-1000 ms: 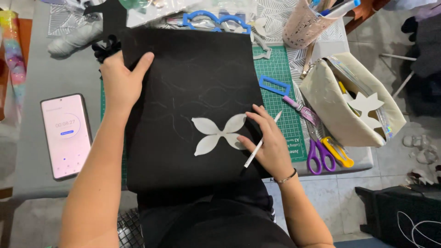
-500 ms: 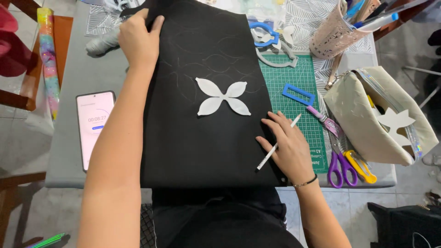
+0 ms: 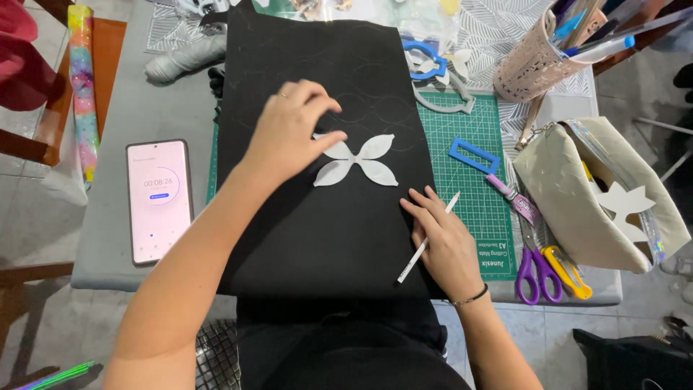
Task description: Tracing a flower-shaped template onto black material using a white marking pen
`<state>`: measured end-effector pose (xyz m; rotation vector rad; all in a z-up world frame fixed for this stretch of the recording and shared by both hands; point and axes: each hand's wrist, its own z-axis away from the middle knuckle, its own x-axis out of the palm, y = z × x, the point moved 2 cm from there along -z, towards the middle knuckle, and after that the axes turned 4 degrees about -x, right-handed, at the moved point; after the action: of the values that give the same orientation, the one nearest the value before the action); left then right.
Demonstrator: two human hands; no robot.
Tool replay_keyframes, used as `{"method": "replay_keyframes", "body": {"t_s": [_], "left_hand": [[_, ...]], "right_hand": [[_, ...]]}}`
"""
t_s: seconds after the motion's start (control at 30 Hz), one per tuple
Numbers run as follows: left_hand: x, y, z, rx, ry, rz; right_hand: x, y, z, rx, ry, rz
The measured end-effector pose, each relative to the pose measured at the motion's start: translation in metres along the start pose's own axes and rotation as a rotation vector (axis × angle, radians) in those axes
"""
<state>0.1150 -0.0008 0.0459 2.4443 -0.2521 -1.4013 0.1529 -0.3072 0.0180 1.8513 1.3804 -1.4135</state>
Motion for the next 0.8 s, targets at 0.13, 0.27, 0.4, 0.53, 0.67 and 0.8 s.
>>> {"method": "replay_keyframes", "body": {"t_s": [0.13,0.27,0.4,0.53,0.67,0.8], "left_hand": [[0.048,0.01,0.0,0.038,-0.121,-0.037],[0.071,0.008,-0.011,-0.054,-0.446,-0.131],[0.085,0.004,-0.022,-0.132,-0.562,-0.206],[0.082,0.012,-0.026,-0.176,-0.637,-0.205],[0.066,0.022,-0.027,-0.246,-0.653,-0.113],[0.05,0.035,-0.03,-0.337,-0.683,0.011]], "right_hand": [[0.002,0.0,0.003,0.025,0.024,-0.007],[-0.003,0.001,0.005,0.073,0.032,-0.134],[-0.001,0.002,0.003,0.066,0.051,-0.141],[0.001,0.004,0.005,0.069,0.068,-0.141],[-0.001,0.003,0.003,0.073,0.088,-0.164],[-0.001,0.002,0.004,0.082,0.086,-0.167]]}}
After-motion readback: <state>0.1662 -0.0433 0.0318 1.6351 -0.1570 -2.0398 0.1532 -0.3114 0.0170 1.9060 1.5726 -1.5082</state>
